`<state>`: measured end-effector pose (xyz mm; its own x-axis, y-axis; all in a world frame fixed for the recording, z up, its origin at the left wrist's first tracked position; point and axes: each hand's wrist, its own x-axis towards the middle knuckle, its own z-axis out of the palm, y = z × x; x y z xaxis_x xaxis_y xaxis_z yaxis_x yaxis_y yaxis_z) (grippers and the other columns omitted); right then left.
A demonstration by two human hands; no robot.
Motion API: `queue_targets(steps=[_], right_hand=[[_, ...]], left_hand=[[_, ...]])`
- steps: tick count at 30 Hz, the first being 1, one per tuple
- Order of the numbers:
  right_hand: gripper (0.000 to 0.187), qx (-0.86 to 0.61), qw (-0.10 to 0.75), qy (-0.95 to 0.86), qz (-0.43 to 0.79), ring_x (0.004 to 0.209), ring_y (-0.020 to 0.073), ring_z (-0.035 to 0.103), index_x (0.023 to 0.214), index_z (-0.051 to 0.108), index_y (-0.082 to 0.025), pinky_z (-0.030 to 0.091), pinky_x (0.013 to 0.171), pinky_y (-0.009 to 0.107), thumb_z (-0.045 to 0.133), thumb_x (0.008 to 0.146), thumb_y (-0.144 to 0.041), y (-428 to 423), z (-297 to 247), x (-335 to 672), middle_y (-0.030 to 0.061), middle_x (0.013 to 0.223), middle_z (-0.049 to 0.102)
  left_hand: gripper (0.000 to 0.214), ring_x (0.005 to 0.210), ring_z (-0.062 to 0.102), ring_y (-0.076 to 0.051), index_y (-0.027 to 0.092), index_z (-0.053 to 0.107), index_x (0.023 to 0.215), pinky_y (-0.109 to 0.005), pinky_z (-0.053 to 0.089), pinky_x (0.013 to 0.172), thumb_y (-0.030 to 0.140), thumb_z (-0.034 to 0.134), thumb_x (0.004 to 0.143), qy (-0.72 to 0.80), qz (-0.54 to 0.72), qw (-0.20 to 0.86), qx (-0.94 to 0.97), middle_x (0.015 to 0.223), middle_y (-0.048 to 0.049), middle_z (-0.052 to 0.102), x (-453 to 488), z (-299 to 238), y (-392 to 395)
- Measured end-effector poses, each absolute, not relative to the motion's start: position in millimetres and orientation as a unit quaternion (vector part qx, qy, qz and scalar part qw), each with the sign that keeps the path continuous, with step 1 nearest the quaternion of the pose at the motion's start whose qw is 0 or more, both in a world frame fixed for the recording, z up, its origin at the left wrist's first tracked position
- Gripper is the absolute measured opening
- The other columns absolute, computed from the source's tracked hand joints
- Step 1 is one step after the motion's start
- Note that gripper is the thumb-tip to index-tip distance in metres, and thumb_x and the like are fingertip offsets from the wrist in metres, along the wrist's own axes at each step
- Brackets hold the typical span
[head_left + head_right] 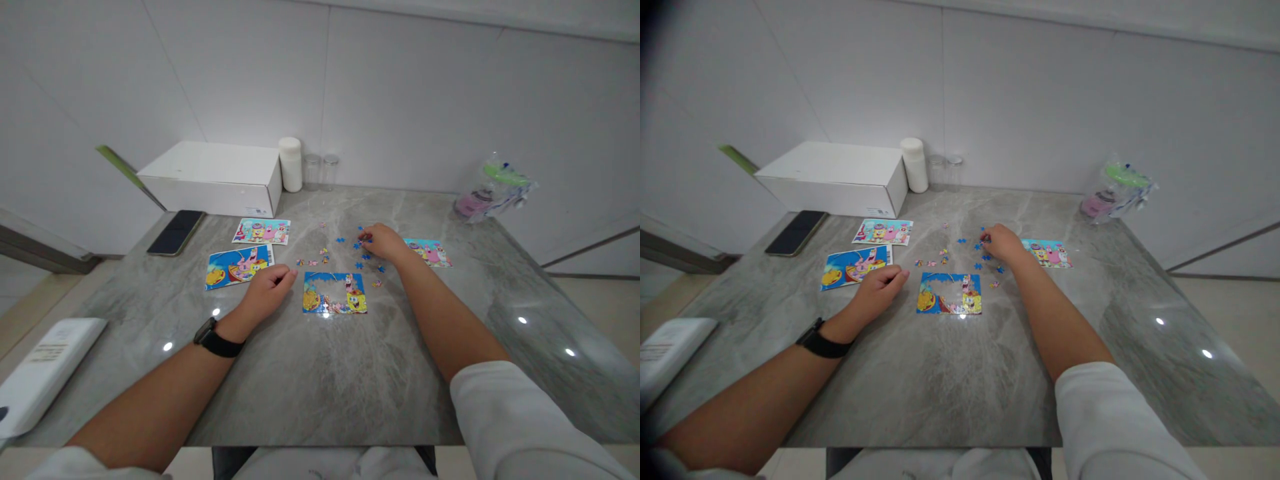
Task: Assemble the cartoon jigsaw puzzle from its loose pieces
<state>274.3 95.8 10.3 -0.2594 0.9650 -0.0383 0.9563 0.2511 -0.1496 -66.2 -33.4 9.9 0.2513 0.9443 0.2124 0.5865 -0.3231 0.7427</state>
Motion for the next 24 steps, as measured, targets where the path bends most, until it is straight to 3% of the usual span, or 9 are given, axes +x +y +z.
queue_targets(steps=[4,10,16,24], right_hand=[[0.021,-0.605,0.033,-0.792,0.073,0.103,0.0217,0.068,0.106,0.08,-0.018,0.049,0.091,0.028,0.07,0.09,-0.024,98,9,276,0.011,0.108,0.077],[0.028,-0.592,0.041,-0.801,0.078,0.101,0.0218,0.069,0.115,0.079,-0.021,0.049,0.088,0.028,0.069,0.088,-0.022,99,6,277,0.0087,0.108,0.078],[0.018,-0.598,0.044,-0.797,0.074,0.098,0.0221,0.068,0.102,0.079,-0.018,0.049,0.086,0.029,0.072,0.085,-0.022,98,7,278,0.0103,0.106,0.078],[0.02,-0.603,0.085,-0.783,0.124,0.083,0.0183,0.067,0.102,0.076,-0.017,0.047,0.076,0.027,0.07,0.083,-0.016,92,24,274,0.0072,0.096,0.077]], left_hand=[[0.046,0.058,0.038,-0.012,0.021,0.031,0.061,-0.028,0.028,0.06,0.045,0.045,0.097,0.509,0.334,0.269,0.747,0.06,0.0035,0.035,-68,7,-32],[0.046,0.058,0.036,-0.012,0.021,0.031,0.061,-0.028,0.027,0.06,0.045,0.046,0.097,0.506,0.331,0.271,0.749,0.06,0.0038,0.034,-68,7,-33],[0.047,0.059,0.037,-0.011,0.02,0.031,0.061,-0.028,0.027,0.061,0.046,0.046,0.098,0.505,0.328,0.274,0.75,0.06,0.0037,0.035,-67,5,-33],[0.047,0.059,0.038,-0.012,0.02,0.033,0.061,-0.028,0.027,0.061,0.045,0.046,0.098,0.504,0.325,0.277,0.75,0.06,0.0036,0.035,-68,5,-32]])
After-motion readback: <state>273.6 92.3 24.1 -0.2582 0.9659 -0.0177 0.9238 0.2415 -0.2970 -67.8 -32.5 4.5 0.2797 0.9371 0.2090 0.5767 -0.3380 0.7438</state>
